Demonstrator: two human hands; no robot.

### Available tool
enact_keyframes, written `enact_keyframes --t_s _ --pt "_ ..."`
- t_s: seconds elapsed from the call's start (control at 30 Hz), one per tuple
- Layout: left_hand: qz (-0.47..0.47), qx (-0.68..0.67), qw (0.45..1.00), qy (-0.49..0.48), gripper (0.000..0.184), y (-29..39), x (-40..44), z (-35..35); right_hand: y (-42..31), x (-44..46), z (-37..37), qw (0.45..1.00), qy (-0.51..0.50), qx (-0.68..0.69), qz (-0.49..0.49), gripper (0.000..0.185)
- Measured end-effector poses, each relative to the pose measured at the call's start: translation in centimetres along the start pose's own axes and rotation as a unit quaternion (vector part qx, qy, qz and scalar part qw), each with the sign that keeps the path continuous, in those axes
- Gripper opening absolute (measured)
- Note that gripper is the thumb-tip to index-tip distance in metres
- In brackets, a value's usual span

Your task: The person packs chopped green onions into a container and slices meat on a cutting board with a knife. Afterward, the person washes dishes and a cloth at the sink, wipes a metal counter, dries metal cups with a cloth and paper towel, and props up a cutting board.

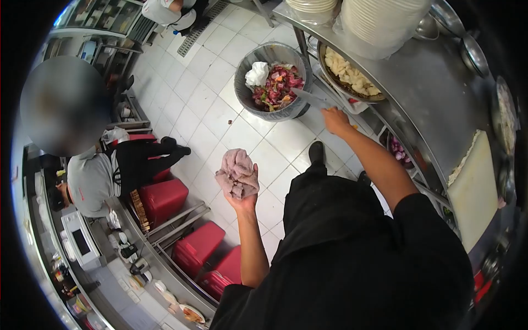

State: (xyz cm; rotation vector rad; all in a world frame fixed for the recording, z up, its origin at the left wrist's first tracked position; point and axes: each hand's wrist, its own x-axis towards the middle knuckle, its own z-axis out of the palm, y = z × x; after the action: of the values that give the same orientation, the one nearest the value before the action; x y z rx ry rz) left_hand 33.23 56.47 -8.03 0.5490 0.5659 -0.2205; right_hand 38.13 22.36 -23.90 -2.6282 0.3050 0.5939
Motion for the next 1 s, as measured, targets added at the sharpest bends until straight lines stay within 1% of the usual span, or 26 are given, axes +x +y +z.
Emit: enact_keyframes --t_s 0.03,0.07,0.1,0.17,0.2,0.23,0.27,0.3,0.33,0.4,0.47,0.5,0.53,0.6,0.63,0.7,0.73,0.8,0.83,0.87,0.9,0.93,0.97,1.0 --pt "-0.007 0.004 1.000 -0.002 0.054 0.2 0.9 0.5 -0.1 -2.0 -0.9 1.000 -0.019 0.010 0.000 0.037" --pt "-0.012 0.008 1.000 -0.005 0.053 0.4 1.8 0.9 0.2 -3.4 -0.9 0.999 -0.029 0.028 0.001 0.041" --pt "-0.030 0.020 0.998 -0.059 0.056 0.4 3.1 0.9 0.6 -4.6 -1.2 0.998 -0.036 0.044 0.004 0.044" --pt "-0.041 0.043 0.992 -0.116 0.056 -0.9 6.1 0.7 -0.2 -8.1 -3.8 0.995 0.008 0.101 0.002 0.051" --pt "-0.069 0.039 0.990 -0.112 0.056 -1.5 6.6 1.7 -1.0 -10.6 -4.9 0.990 0.027 0.136 0.007 0.054" --pt "-0.098 0.035 0.989 -0.108 0.056 -2.2 7.0 2.8 -1.9 -12.0 -6.0 0.986 0.062 0.154 -0.008 0.055" --pt "-0.135 0.021 0.982 -0.134 0.054 -3.4 7.7 3.7 -3.2 -12.9 -7.3 0.980 0.101 0.170 -0.024 0.057" --pt "-0.151 0.025 0.980 -0.128 0.053 -4.8 7.9 4.6 -4.5 -13.8 -8.3 0.972 0.140 0.184 -0.038 0.058" --pt "-0.167 0.029 0.978 -0.125 0.052 -6.4 8.1 5.6 -5.5 -14.2 -9.1 0.962 0.190 0.183 -0.076 0.058" --pt "-0.185 0.059 0.970 -0.144 0.048 -9.6 6.8 8.8 -7.0 -15.1 -10.4 0.961 0.208 0.159 -0.091 0.058" --pt "-0.272 -0.042 0.932 -0.235 0.041 -13.1 8.1 8.2 -7.9 -16.6 -11.5 0.973 0.180 0.119 -0.087 0.053" --pt "-0.258 0.036 0.924 -0.282 0.038 -15.2 8.5 7.8 -7.9 -17.6 -11.1 0.978 0.170 0.086 -0.081 0.041" --pt "-0.209 0.102 0.952 -0.202 0.037 -16.8 5.1 11.4 -7.0 -18.3 -11.1 0.982 0.157 0.066 -0.076 0.035" --pt "-0.215 0.202 0.941 -0.168 0.032 -20.1 4.0 11.7 -4.9 -20.3 -10.8 0.989 0.127 0.030 -0.065 0.024" --pt "-0.228 0.202 0.939 -0.162 0.030 -21.6 4.1 11.6 -3.9 -21.8 -10.8 0.987 0.141 0.042 -0.057 0.015" --pt "-0.259 0.204 0.934 -0.142 0.030 -24.3 3.2 10.6 -1.8 -25.2 -11.1 0.986 0.151 0.059 -0.036 0.018" --pt "-0.247 0.223 0.931 -0.147 0.029 -25.5 2.5 10.6 -0.7 -26.5 -11.2 0.984 0.161 0.065 -0.026 0.019" --pt "-0.238 0.262 0.920 -0.169 0.027 -28.6 0.8 11.2 1.7 -29.8 -11.0 0.980 0.181 0.083 0.000 0.036" --pt "-0.256 0.262 0.910 -0.194 0.026 -29.6 -0.2 11.9 3.1 -31.9 -11.0 0.977 0.195 0.087 0.022 0.045" --pt "-0.236 0.274 0.910 -0.201 0.027 -30.9 -1.8 13.0 4.6 -34.1 -11.0 0.978 0.186 0.086 0.032 0.058" --pt "-0.274 0.257 0.894 -0.244 0.029 -32.0 -1.7 13.5 6.0 -36.3 -11.2 0.972 0.212 0.093 0.040 0.061" --pt "-0.264 0.272 0.892 -0.247 0.031 -33.1 -2.5 14.3 7.0 -38.6 -11.4 0.966 0.235 0.102 0.043 0.064" --pt "-0.247 0.288 0.891 -0.250 0.034 -33.6 -3.3 15.2 7.7 -41.0 -12.1 0.967 0.223 0.106 0.063 0.065" --pt "-0.263 0.258 0.881 -0.296 0.035 -34.4 -3.9 16.2 8.9 -43.2 -12.3 0.960 0.244 0.120 0.061 0.062"
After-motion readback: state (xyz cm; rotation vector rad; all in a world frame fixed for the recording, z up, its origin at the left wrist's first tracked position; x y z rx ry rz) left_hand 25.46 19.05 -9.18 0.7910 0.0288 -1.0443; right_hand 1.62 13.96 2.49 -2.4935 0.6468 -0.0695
